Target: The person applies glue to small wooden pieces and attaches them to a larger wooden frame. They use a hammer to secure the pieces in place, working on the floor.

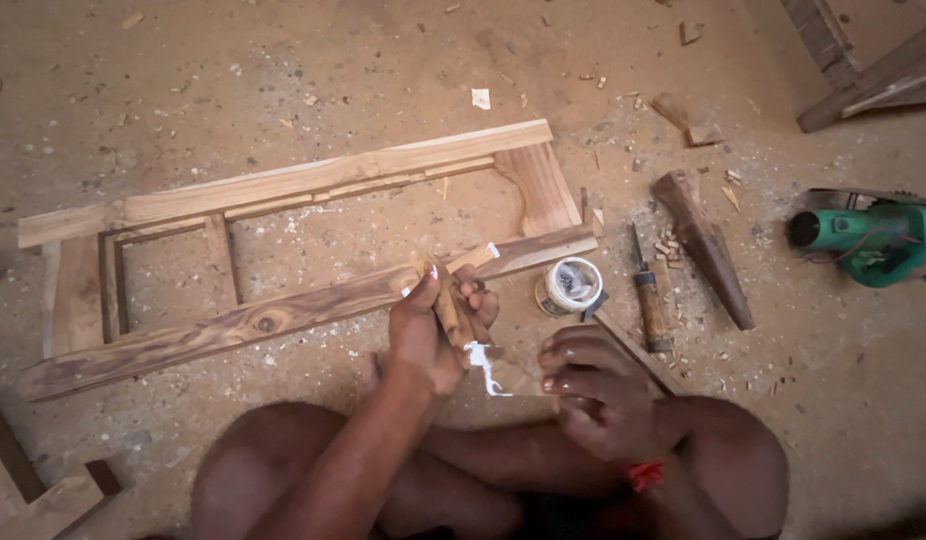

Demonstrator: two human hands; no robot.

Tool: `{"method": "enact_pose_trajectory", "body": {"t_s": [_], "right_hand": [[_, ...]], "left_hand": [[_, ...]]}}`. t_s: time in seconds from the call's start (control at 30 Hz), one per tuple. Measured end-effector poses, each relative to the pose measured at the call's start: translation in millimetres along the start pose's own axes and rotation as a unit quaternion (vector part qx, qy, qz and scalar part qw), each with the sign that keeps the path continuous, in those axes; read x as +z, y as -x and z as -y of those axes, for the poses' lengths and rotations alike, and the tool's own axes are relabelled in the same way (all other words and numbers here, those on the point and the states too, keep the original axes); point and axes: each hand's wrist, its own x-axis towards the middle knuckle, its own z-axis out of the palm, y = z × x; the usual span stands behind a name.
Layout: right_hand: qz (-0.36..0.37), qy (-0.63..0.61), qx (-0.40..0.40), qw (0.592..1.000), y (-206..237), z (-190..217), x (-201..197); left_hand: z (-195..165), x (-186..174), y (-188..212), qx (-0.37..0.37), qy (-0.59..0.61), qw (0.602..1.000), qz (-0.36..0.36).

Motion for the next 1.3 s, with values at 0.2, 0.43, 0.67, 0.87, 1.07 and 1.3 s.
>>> {"method": "enact_pose_trajectory", "body": {"t_s": [0.2,0.43,0.67,0.87,1.07,1.3], "right_hand": [[-0.051,0.009,0.017,0.998,-2.5,7.8,-14.5],[-0.022,-0.071,0.007,0.997,-13.7,14.4,-6.5],[0.026,-0.031,0.053,0.998,-13.5,17.6,-9.6],[0.04,-0.013,0.047,0.998,-8.0,16.2,-11.1],[0.02,-0.087,-0.015,0.996,7.1,10.4,-0.9],[-0.048,-0.179,0.088,0.979,47.1,-25.7,-23.6]], "left_hand": [[-5.4,0.4,4.1,0.016,-0.018,1.0,0.013],[3.5,-3.3,-2.6,0.006,0.001,1.0,0.028],[1.9,-13.5,-5.9,0.014,-0.019,0.997,0.07],[-0.7,-23.4,-12.0,0.035,-0.07,0.996,0.042],[-9.7,-41.9,-27.5,0.012,-0.14,0.99,0.032],[-38.6,-25.8,-108.2,0.098,-0.455,0.885,0.022]]}}
